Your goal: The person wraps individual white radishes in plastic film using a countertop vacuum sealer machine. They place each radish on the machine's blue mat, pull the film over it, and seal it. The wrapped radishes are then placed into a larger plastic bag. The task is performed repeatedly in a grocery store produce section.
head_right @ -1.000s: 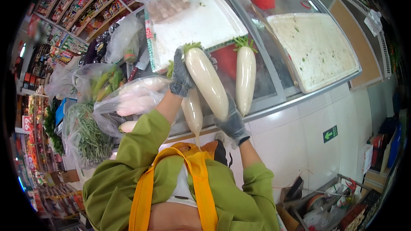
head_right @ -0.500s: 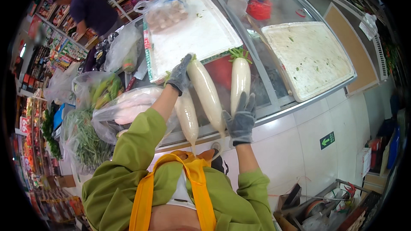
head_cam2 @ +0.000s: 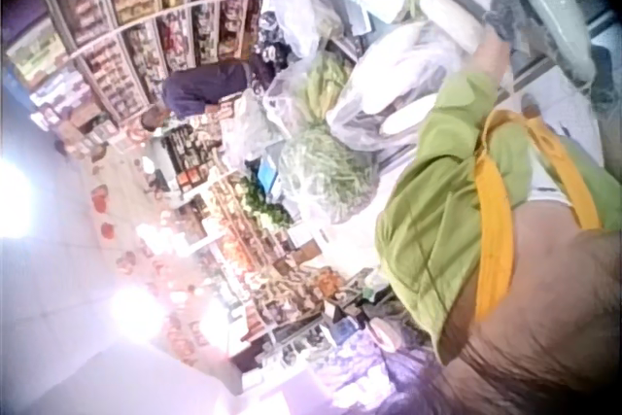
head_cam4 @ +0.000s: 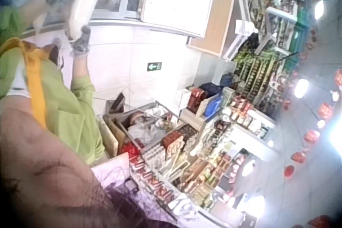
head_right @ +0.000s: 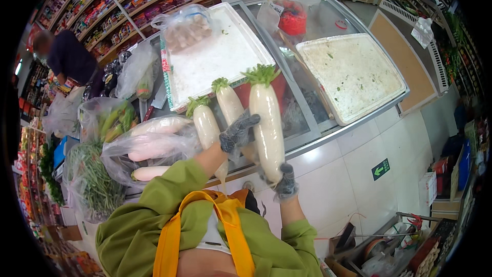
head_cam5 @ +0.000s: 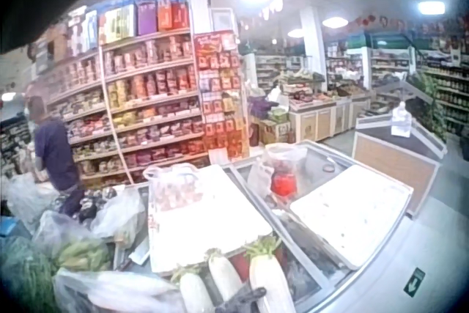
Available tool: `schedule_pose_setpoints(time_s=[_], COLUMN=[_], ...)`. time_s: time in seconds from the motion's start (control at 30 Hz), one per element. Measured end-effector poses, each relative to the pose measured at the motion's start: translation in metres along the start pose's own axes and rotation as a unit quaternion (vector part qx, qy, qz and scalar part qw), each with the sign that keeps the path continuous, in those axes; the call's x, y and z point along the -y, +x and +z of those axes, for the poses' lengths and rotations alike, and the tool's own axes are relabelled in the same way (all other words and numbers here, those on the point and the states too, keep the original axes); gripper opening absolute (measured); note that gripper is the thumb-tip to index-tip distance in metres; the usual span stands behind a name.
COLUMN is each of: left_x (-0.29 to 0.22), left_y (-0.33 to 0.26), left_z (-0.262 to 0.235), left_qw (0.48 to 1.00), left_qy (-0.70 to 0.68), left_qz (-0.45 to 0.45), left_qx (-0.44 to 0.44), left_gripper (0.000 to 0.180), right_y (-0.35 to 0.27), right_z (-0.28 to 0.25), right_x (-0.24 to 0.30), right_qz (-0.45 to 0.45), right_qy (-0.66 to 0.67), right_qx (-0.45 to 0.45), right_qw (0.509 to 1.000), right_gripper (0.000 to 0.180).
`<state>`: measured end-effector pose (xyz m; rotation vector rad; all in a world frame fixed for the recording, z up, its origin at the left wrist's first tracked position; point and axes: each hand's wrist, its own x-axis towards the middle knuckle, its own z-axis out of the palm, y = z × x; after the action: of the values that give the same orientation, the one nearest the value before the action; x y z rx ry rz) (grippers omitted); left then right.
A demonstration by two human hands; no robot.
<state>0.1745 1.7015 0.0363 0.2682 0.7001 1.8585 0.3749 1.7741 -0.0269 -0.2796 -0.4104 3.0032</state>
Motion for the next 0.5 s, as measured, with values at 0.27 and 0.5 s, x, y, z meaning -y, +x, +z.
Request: schedule_pose_setpoints(time_s=[0.27, 0.5], left_x=[0.015, 0.008], left_y=[-0.006, -0.019], left_z=[0.012, 0.007], left_qw=[0.961, 0.993], left_qy=[0.185, 0.059], left_qz=[0.137, 0.098], left_qx=[-0.152, -0.018], left_gripper=[0.063, 0.056], right_y=[0.009, -0.010], right_z=[-0.008, 0.022], right_x=[-0.021, -0.022], right_qz=[-0.278, -0.030], right_qy=[-0.594, -0.217], right_qx=[-0.105, -0.106], right_qw=[0.747, 0.970], right_gripper=[0.078, 0.080])
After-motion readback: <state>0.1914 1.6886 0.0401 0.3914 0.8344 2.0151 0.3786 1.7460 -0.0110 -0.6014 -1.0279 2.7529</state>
